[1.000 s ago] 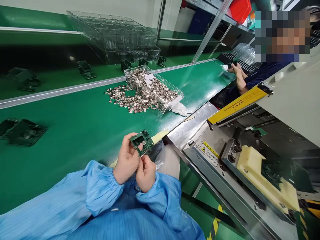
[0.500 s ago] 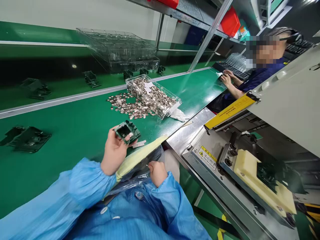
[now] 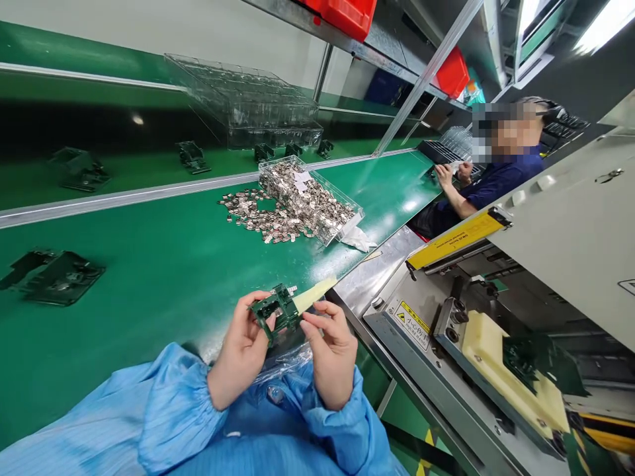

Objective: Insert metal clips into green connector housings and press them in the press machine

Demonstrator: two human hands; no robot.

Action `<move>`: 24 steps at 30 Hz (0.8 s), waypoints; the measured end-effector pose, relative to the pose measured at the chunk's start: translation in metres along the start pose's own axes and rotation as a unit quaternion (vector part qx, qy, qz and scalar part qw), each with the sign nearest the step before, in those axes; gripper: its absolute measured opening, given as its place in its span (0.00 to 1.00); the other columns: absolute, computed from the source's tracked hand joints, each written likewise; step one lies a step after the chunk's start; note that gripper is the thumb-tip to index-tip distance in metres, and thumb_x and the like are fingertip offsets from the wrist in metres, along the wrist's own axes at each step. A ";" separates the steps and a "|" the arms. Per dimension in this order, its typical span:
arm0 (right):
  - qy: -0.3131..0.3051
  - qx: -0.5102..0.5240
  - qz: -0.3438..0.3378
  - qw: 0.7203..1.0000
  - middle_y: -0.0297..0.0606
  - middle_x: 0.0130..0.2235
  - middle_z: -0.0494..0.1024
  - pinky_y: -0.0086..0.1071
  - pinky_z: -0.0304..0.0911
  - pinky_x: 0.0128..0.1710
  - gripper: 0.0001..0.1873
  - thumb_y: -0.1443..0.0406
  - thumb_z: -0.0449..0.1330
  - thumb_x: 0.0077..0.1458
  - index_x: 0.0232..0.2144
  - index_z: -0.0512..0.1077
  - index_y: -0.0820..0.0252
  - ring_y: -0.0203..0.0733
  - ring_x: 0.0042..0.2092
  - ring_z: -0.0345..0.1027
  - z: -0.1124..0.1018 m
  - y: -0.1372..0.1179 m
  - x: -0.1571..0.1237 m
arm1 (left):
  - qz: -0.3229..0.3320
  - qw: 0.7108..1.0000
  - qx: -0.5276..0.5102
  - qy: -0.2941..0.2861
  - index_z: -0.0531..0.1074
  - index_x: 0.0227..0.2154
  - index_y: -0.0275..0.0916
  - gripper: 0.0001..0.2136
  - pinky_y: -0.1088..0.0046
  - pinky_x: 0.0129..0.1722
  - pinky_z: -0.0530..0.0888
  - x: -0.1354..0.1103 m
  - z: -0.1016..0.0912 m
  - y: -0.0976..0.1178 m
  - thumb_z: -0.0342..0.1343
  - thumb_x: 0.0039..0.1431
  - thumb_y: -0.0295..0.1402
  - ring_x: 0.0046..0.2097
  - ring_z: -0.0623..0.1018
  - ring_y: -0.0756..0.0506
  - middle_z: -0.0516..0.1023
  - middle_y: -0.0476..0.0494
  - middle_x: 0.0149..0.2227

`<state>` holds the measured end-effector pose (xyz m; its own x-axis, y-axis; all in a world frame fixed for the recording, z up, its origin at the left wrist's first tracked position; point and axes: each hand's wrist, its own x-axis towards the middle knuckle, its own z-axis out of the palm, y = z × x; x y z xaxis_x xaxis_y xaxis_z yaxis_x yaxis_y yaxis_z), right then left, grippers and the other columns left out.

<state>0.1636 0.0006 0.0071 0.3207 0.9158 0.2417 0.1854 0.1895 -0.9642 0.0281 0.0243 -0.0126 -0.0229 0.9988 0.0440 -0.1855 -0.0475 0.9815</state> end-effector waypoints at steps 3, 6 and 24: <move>0.009 0.011 0.014 1.000 0.41 0.46 0.71 0.39 0.63 0.49 0.02 0.66 0.65 0.50 0.29 0.78 0.56 0.46 0.50 0.66 0.025 -0.002 0.001 | 0.033 0.999 0.018 -0.024 0.61 0.49 0.47 0.13 0.79 0.42 0.74 -0.003 -0.002 0.000 0.50 0.63 0.31 0.41 0.74 0.52 0.69 0.48 0.43; 0.014 0.012 0.033 0.999 0.43 0.51 0.68 0.41 0.60 0.53 0.03 0.65 0.64 0.50 0.27 0.75 0.58 0.48 0.55 0.63 0.042 -0.003 -0.003 | 0.059 0.997 0.033 -0.034 0.60 0.50 0.47 0.14 0.76 0.45 0.73 -0.005 -0.004 -0.001 0.48 0.64 0.29 0.45 0.73 0.51 0.68 0.47 0.46; 0.091 0.264 0.090 0.956 0.42 0.57 0.64 0.37 0.69 0.43 0.16 0.62 0.63 0.55 0.44 0.65 0.53 0.43 0.47 0.69 0.055 0.004 -0.019 | 0.060 0.995 0.034 -0.071 0.59 0.50 0.42 0.13 0.70 0.44 0.76 -0.019 0.009 0.008 0.48 0.62 0.30 0.48 0.77 0.46 0.71 0.39 0.49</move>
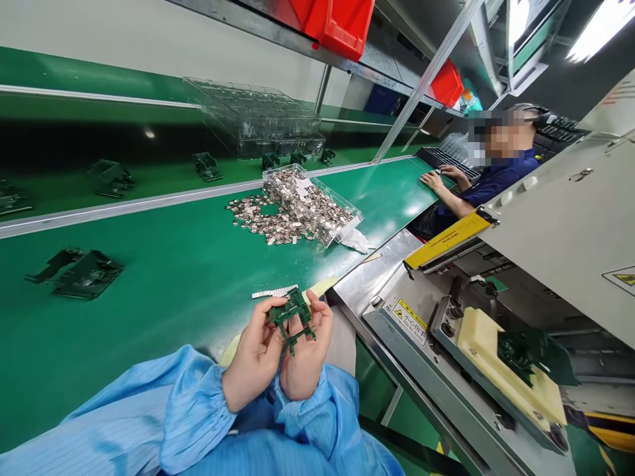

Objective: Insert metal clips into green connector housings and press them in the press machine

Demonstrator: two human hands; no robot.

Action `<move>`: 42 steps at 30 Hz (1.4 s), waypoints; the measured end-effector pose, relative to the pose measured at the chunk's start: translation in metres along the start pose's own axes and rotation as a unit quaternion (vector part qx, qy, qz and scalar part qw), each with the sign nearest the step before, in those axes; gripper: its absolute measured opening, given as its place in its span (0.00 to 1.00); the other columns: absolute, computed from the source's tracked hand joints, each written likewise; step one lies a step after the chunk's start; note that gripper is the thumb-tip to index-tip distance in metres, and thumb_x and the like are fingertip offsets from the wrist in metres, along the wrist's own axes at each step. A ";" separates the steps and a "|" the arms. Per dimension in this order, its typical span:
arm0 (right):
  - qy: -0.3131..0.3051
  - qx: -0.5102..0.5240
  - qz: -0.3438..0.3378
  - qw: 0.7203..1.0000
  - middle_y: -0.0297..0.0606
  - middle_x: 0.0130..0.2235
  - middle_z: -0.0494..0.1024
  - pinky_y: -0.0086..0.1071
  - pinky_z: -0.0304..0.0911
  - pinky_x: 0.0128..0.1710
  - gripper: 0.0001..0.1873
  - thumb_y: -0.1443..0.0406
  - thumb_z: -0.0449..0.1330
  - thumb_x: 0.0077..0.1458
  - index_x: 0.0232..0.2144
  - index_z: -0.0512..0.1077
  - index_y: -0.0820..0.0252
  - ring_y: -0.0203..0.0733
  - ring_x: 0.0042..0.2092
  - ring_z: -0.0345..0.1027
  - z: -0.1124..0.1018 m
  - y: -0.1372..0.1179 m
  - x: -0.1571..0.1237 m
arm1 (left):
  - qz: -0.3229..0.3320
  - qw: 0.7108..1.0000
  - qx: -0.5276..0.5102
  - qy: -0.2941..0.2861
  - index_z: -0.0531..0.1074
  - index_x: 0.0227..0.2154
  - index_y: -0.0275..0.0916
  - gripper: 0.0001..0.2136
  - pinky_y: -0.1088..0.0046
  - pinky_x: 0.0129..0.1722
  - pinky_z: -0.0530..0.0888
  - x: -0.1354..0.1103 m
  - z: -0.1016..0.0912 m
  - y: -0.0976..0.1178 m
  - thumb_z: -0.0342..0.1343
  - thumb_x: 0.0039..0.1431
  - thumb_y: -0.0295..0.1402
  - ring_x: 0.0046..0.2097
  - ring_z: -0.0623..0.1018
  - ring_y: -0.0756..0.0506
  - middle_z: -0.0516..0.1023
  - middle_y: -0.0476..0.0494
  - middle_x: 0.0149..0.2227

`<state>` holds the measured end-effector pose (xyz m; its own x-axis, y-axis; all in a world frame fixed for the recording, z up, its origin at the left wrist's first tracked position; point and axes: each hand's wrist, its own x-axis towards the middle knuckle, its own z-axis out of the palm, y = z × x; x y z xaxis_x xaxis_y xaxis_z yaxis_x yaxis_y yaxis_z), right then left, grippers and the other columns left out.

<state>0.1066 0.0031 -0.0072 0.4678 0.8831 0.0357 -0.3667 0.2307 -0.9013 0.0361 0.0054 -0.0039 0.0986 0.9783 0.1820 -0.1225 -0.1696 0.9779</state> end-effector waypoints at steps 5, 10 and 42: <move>-0.159 -0.098 -0.039 0.982 0.45 0.56 0.67 0.41 0.65 0.51 0.31 0.60 0.63 0.55 0.59 0.59 0.52 0.49 0.55 0.63 -0.040 -0.041 0.017 | -0.017 0.998 0.028 -0.047 0.63 0.51 0.43 0.17 0.67 0.48 0.75 0.007 0.010 0.023 0.52 0.59 0.30 0.49 0.76 0.43 0.72 0.39 0.50; -0.184 -0.283 -0.166 0.926 0.42 0.54 0.70 0.45 0.61 0.55 0.31 0.64 0.68 0.50 0.56 0.66 0.51 0.52 0.56 0.63 -0.132 -0.116 0.022 | -0.051 0.941 0.035 -0.333 0.69 0.52 0.45 0.22 0.66 0.37 0.79 0.038 0.058 0.064 0.58 0.52 0.29 0.40 0.80 0.40 0.79 0.42 0.38; 0.426 -0.556 -0.157 0.696 0.52 0.43 0.77 0.53 0.67 0.46 0.33 0.40 0.56 0.47 0.41 0.74 0.61 0.60 0.46 0.71 -0.378 -0.214 -0.026 | -0.060 0.917 0.136 -0.371 0.75 0.47 0.40 0.30 0.49 0.60 0.60 0.063 0.143 -0.010 0.70 0.36 0.39 0.65 0.58 0.30 0.59 0.30 0.63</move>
<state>0.4773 -0.2235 0.0219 0.8650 0.1888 0.4649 0.4897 -0.5199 -0.7000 0.1846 0.0523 0.0122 0.7519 0.6593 -0.0068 0.1739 -0.1883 0.9666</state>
